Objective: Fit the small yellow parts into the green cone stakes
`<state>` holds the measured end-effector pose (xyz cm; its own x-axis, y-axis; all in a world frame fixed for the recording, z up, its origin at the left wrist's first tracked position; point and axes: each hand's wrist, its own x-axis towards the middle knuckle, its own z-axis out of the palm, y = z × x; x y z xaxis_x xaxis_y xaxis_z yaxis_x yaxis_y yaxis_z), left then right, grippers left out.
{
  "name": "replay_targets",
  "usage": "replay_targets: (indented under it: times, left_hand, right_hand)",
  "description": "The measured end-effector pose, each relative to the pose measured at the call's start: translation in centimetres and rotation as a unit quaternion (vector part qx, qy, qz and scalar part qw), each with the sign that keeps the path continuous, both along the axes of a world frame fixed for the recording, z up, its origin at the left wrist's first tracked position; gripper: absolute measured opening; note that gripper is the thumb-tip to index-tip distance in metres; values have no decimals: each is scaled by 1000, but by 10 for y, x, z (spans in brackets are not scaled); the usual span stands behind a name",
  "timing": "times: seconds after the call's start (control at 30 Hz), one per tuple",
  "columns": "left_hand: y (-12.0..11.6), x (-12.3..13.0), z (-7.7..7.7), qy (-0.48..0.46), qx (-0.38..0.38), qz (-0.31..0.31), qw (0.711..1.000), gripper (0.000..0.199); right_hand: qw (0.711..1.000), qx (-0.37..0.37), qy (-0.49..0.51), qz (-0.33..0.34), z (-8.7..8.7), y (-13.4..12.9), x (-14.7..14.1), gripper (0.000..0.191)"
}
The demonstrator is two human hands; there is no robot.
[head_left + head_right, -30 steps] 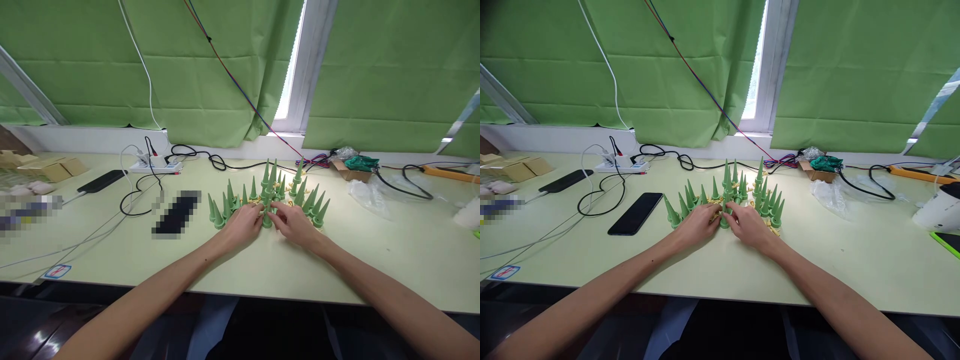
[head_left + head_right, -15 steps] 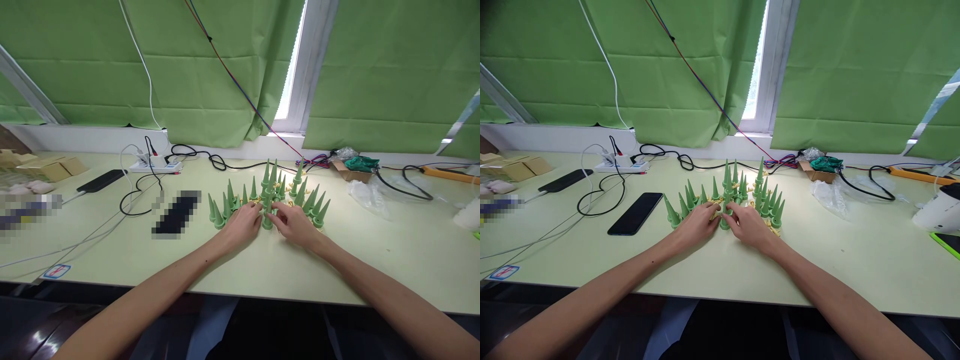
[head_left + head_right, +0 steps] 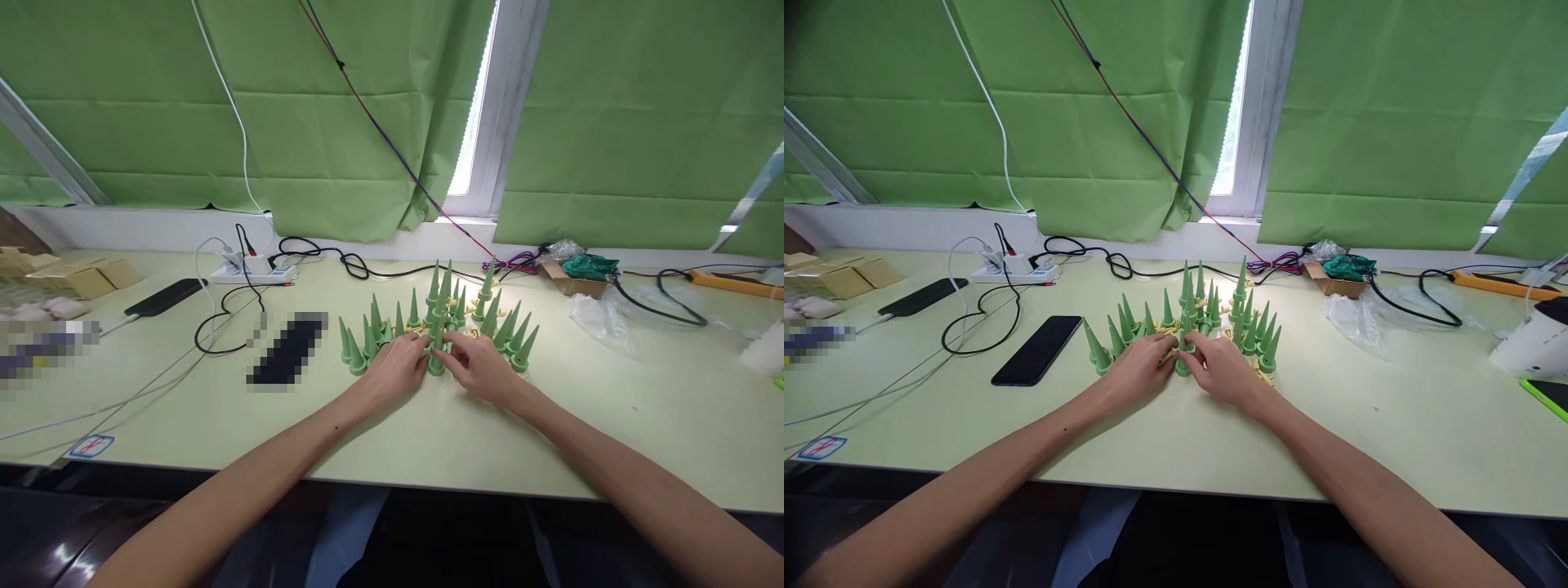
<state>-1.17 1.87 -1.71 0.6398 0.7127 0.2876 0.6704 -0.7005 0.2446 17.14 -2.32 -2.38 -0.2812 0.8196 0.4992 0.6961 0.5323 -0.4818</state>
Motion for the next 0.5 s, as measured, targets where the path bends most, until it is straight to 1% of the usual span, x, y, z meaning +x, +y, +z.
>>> replay_targets:
  times: [0.27,0.5]
  left_hand:
    - [-3,0,4,-3,1,-7,1000,16]
    - [-5,-1,7,-18,-9,-7,1000,20]
  right_hand:
    - [1000,0,1,4,2,-1,0,12]
    - [1000,4,2,5,2,-1,0,15]
